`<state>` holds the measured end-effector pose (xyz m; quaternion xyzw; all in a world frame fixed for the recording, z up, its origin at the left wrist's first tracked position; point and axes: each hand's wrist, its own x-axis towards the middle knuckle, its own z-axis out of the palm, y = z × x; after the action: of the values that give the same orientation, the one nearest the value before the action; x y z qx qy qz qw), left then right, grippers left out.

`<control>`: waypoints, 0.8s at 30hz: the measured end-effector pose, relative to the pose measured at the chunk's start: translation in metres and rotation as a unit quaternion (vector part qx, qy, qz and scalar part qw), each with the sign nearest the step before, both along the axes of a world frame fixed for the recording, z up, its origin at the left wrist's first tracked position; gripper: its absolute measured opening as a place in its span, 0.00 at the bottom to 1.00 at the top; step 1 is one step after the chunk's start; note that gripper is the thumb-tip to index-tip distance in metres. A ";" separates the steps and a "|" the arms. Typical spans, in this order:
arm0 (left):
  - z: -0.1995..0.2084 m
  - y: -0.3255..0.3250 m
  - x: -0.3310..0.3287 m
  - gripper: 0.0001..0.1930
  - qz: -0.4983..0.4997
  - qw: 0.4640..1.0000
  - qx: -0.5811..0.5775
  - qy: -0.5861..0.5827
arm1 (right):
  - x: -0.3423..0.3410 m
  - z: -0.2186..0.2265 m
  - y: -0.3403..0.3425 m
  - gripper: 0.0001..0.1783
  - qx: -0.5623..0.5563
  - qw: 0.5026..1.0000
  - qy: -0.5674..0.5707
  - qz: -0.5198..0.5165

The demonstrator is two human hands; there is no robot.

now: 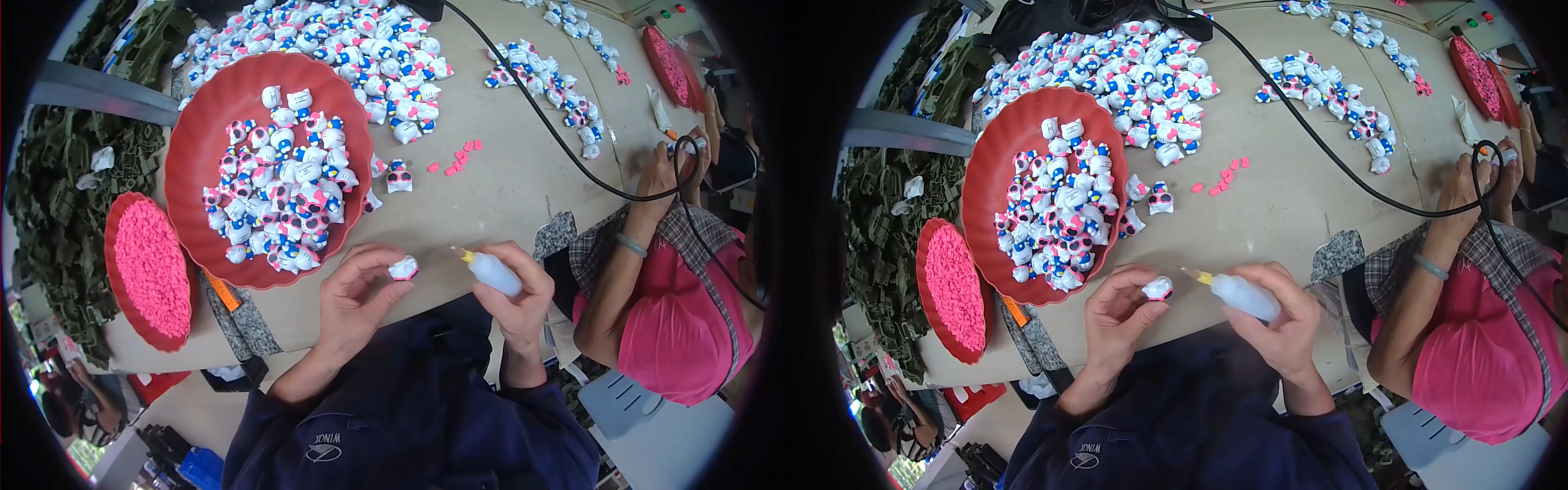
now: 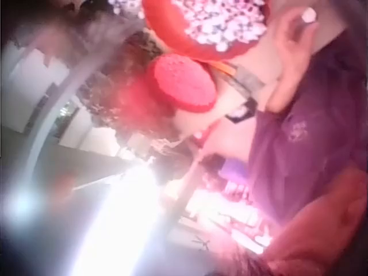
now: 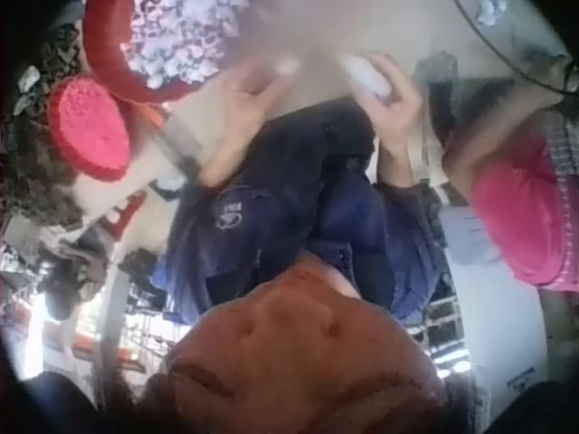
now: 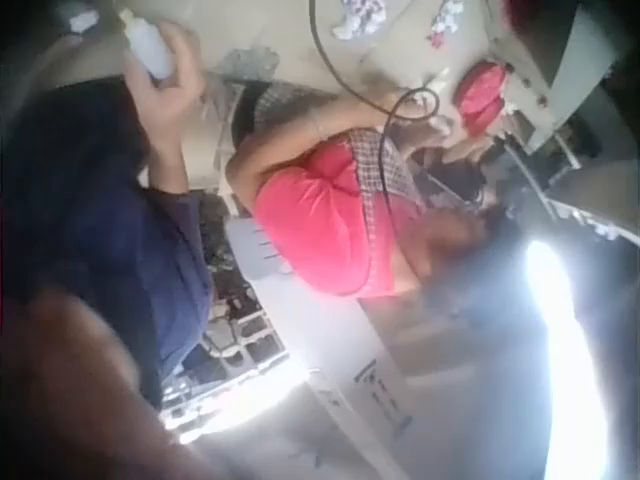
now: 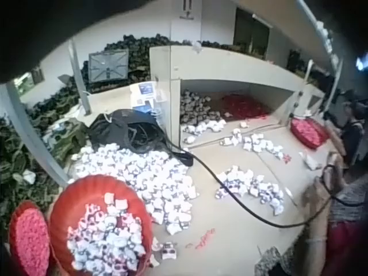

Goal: The person assembles small figurines by applying glue from a bottle onto each figurine, attaching small bows to them by hand, and placing them on the table.

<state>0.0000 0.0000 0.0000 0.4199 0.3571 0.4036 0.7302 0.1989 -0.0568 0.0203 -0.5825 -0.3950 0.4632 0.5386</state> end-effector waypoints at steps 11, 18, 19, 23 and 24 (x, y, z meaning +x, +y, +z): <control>0.002 -0.004 -0.010 0.19 0.003 0.998 -0.012 0.055 | -0.026 -0.008 0.051 0.19 0.086 0.954 -0.284 0.030; 0.003 -0.003 -0.011 0.17 -0.015 0.999 -0.026 0.036 | 0.005 -0.010 0.085 0.11 0.109 0.914 -0.392 0.001; 0.003 -0.003 -0.011 0.17 -0.016 0.999 -0.025 0.039 | 0.005 -0.012 0.096 0.10 0.160 0.866 -0.473 0.001; 0.005 -0.004 -0.008 0.17 -0.016 0.999 -0.023 0.030 | 0.010 -0.011 0.107 0.08 0.139 0.844 -0.515 0.061; 0.005 -0.004 -0.008 0.17 -0.014 0.999 -0.024 0.031 | 0.009 -0.010 0.104 0.08 0.140 0.844 -0.513 0.064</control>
<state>-0.0084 -0.0044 0.0048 0.4192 0.3838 0.3714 0.7342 0.2078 0.0476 0.0103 -0.6291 -0.7118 0.0713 0.3043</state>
